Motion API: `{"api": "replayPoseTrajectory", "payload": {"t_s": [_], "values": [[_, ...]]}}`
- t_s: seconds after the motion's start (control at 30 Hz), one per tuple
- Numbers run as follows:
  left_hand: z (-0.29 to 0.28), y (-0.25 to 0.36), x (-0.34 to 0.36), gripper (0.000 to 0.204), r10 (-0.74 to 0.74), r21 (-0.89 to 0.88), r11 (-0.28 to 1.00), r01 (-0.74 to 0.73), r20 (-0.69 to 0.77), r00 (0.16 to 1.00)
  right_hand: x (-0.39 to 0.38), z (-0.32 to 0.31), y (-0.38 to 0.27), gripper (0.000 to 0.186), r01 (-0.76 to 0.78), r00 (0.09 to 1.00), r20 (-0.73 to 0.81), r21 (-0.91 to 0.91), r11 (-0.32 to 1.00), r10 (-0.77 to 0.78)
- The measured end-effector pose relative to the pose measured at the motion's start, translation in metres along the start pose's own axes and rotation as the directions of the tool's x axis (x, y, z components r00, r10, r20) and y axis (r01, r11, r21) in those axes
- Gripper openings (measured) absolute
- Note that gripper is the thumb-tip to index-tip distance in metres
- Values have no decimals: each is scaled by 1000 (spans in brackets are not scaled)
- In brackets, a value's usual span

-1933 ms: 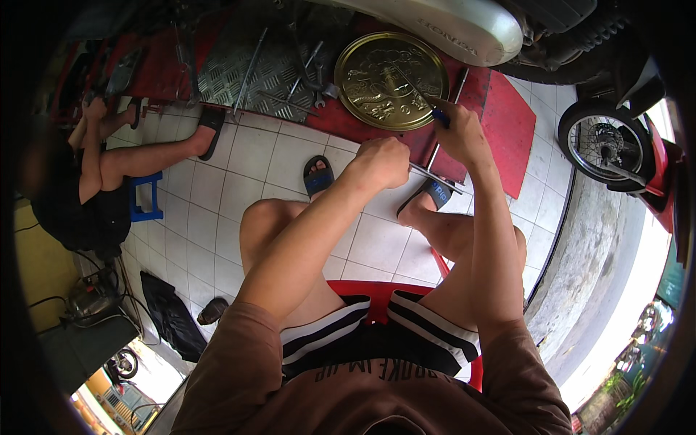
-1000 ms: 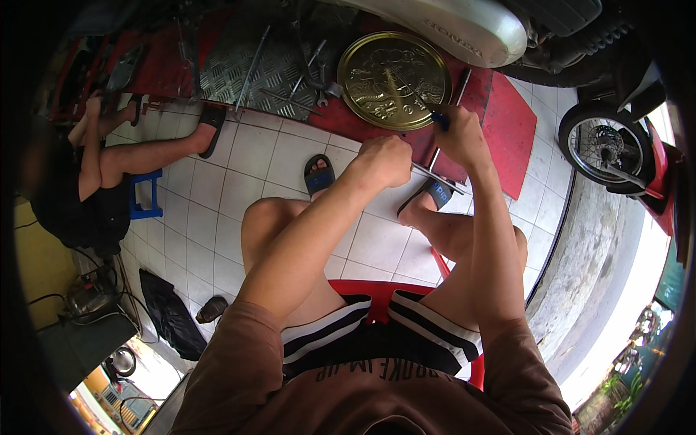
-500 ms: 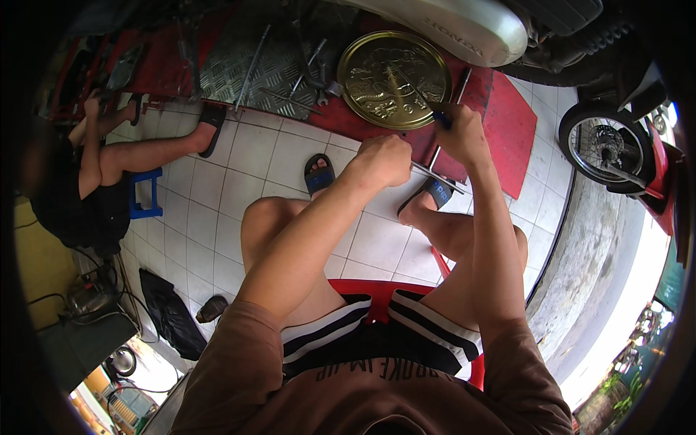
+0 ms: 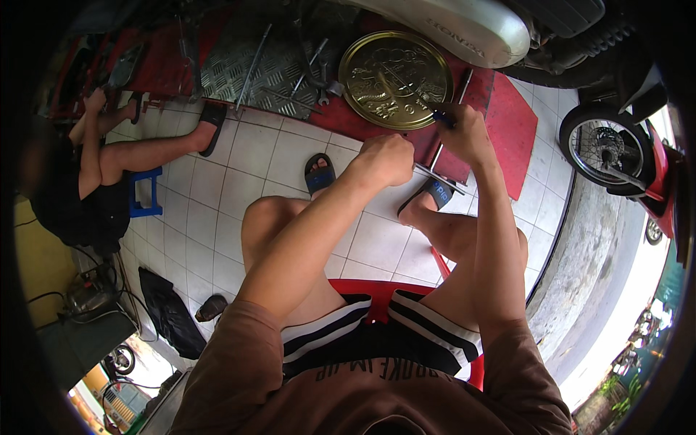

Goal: The person uses a screwdriver to loosen and tighten a bolt on the underside of a white scooter. A metal pan is positioned below to catch fluid. The person repeatedly adjusts the bolt while seated on a small stool in a workshop.

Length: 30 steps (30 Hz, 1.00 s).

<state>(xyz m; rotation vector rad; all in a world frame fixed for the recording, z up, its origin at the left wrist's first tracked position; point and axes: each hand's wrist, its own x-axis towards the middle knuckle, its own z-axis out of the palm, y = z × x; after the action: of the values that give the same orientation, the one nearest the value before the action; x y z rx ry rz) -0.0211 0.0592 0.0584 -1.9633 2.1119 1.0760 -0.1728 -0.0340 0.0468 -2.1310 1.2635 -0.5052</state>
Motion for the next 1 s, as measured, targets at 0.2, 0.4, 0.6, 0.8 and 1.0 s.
{"api": "replayPoseTrajectory", "payload": {"t_s": [0.2, 0.4, 0.6, 0.8, 1.0], "values": [[1, -3, -1, 30, -20, 6, 1000, 20, 10, 1000, -3, 7, -3, 22, -45, 989, 142, -47, 998, 51], [1, 0, 0, 31, -16, 18, 1000, 15, 26, 1000, -6, 9, 5, 37, -44, 974, 216, -133, 990, 73], [3, -1, 1, 30, -8, 14, 1000, 8, 12, 1000, -4, 3, -3, 49, -70, 976, 198, -94, 993, 87], [2, 0, 0, 29, -18, 19, 1000, 18, 19, 1000, -8, 3, -7, 54, -108, 958, 240, -206, 973, 157], [3, -1, 1, 29, -4, 29, 1000, 4, 16, 1000, -7, 6, -8, 55, -89, 936, 322, -186, 979, 146]]}}
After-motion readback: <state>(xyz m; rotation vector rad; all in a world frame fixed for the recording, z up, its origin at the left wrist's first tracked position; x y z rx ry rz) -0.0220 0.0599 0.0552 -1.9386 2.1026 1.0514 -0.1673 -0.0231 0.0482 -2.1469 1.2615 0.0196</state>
